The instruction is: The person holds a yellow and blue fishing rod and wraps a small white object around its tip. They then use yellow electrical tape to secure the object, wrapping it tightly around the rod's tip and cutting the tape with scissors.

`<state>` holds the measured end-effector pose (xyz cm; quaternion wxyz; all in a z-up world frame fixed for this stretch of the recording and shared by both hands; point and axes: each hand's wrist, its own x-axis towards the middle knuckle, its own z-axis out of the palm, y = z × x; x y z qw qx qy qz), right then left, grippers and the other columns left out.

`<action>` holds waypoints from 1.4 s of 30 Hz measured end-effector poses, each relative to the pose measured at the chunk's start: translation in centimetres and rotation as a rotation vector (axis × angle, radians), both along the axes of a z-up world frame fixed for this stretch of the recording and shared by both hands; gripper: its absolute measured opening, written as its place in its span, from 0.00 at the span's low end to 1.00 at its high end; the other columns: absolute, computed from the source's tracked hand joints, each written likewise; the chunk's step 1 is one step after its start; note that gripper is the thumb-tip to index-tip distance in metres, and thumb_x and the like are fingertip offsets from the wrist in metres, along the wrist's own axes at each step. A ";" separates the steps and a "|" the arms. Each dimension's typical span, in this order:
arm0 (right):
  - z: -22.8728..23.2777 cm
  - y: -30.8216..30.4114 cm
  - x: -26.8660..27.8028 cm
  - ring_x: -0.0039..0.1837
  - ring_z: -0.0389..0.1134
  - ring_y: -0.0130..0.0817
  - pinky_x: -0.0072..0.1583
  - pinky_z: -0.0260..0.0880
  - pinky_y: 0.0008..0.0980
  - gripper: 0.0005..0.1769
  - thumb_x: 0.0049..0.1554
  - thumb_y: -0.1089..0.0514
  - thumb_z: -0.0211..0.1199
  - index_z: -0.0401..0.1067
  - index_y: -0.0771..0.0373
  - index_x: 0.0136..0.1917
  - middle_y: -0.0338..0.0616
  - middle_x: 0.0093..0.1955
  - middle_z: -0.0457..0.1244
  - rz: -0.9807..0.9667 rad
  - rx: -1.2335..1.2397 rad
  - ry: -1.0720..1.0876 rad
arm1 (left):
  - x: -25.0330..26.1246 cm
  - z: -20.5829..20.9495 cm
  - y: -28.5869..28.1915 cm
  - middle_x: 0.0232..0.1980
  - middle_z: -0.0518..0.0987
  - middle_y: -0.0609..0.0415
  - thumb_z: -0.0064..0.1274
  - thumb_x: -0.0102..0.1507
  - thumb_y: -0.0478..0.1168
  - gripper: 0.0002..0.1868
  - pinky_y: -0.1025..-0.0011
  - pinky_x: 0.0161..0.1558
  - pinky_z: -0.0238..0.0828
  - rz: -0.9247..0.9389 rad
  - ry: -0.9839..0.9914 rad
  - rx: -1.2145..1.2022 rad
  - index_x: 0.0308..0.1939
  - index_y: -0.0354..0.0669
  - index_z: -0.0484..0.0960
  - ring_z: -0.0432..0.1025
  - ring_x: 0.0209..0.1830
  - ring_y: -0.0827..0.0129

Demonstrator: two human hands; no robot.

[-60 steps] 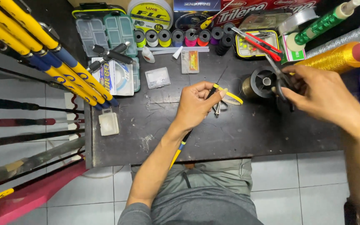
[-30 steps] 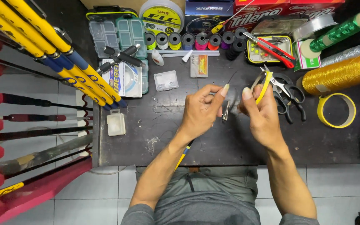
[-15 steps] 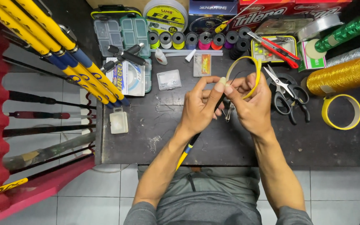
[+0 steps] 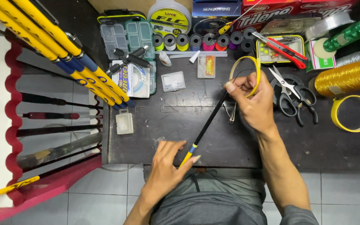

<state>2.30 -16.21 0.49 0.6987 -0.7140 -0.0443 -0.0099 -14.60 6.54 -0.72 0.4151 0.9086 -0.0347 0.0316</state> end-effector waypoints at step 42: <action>9.0 -0.4 -7.6 0.47 0.68 0.48 0.48 0.69 0.37 0.26 0.49 0.76 0.67 0.52 0.55 0.40 0.65 0.41 0.70 0.458 0.430 -0.075 | 2.4 5.8 -4.6 0.30 0.78 0.32 0.49 0.70 0.27 0.16 0.84 0.09 0.54 -0.273 0.512 -1.671 0.61 0.23 0.76 0.65 0.12 0.74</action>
